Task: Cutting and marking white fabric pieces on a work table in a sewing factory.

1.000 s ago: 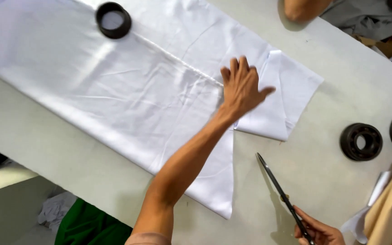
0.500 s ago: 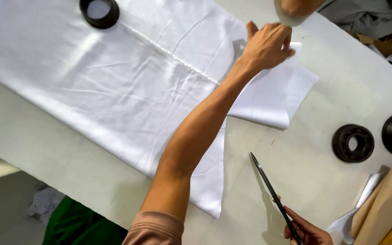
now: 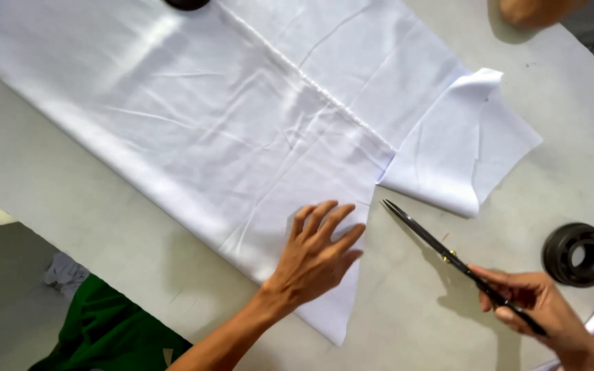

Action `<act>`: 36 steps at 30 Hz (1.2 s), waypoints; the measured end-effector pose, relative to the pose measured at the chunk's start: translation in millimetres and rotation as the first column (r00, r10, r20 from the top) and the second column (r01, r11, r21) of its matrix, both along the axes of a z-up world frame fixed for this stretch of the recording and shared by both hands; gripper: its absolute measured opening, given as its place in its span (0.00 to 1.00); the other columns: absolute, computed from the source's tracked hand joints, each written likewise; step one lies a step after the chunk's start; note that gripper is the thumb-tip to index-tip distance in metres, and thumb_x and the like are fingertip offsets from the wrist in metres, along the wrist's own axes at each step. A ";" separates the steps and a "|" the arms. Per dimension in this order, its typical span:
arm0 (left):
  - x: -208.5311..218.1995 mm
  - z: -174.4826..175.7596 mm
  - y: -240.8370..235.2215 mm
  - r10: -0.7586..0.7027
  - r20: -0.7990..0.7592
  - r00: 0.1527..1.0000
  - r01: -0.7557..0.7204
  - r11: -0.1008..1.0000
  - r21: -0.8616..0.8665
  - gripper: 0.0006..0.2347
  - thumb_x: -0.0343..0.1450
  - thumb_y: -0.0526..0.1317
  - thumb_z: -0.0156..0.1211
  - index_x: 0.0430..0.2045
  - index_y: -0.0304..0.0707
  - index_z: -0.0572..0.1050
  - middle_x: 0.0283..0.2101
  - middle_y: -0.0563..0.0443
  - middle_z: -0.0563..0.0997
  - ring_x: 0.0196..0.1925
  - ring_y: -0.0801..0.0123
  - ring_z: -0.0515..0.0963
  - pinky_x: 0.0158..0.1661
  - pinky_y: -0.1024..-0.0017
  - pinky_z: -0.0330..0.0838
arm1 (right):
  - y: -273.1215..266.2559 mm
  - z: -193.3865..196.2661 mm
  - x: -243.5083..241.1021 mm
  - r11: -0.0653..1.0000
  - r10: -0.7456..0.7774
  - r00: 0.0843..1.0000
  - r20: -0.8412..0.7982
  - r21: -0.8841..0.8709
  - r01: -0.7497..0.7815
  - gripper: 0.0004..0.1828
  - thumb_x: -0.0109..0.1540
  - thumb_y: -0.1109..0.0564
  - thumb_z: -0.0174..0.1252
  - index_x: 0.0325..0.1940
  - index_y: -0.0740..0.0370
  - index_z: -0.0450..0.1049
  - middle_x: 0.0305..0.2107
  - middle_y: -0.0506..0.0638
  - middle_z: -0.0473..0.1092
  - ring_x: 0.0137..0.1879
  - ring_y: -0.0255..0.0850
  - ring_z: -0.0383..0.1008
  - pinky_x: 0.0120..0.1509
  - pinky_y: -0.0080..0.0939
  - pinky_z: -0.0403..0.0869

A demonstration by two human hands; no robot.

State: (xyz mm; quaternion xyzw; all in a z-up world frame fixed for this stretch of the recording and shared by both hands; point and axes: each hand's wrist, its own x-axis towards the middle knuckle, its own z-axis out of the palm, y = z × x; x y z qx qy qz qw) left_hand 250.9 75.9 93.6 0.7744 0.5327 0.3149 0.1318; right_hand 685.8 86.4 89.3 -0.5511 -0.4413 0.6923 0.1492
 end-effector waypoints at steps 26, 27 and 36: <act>-9.3 -5.2 -2.4 0.023 -0.110 0.994 -0.024 1.000 -0.001 0.16 0.68 0.48 0.75 0.43 0.48 0.76 0.57 0.52 0.75 0.60 0.59 0.75 0.59 0.61 0.60 | 121.4 -0.8 -6.7 0.946 0.321 0.943 -0.086 0.086 -0.314 0.39 0.45 0.63 0.72 0.61 0.74 0.77 0.13 0.50 0.63 0.17 0.44 0.60 0.18 0.39 0.58; -9.2 -5.2 -2.8 0.023 -0.108 0.994 -0.024 1.000 -0.007 0.16 0.68 0.48 0.75 0.43 0.48 0.77 0.58 0.52 0.75 0.60 0.60 0.74 0.59 0.61 0.60 | 120.9 -0.8 -7.5 0.945 0.322 0.944 -0.076 0.090 -0.315 0.39 0.45 0.63 0.72 0.62 0.73 0.77 0.14 0.50 0.62 0.18 0.44 0.60 0.20 0.40 0.58; -9.3 -7.0 -3.2 0.026 -0.105 0.994 -0.026 1.000 0.003 0.19 0.66 0.50 0.79 0.45 0.49 0.76 0.58 0.52 0.75 0.60 0.60 0.75 0.59 0.60 0.61 | 128.5 -7.6 1.1 0.897 0.434 0.899 -0.062 0.126 -0.424 0.40 0.47 0.64 0.71 0.66 0.66 0.76 0.15 0.49 0.62 0.20 0.42 0.62 0.21 0.39 0.61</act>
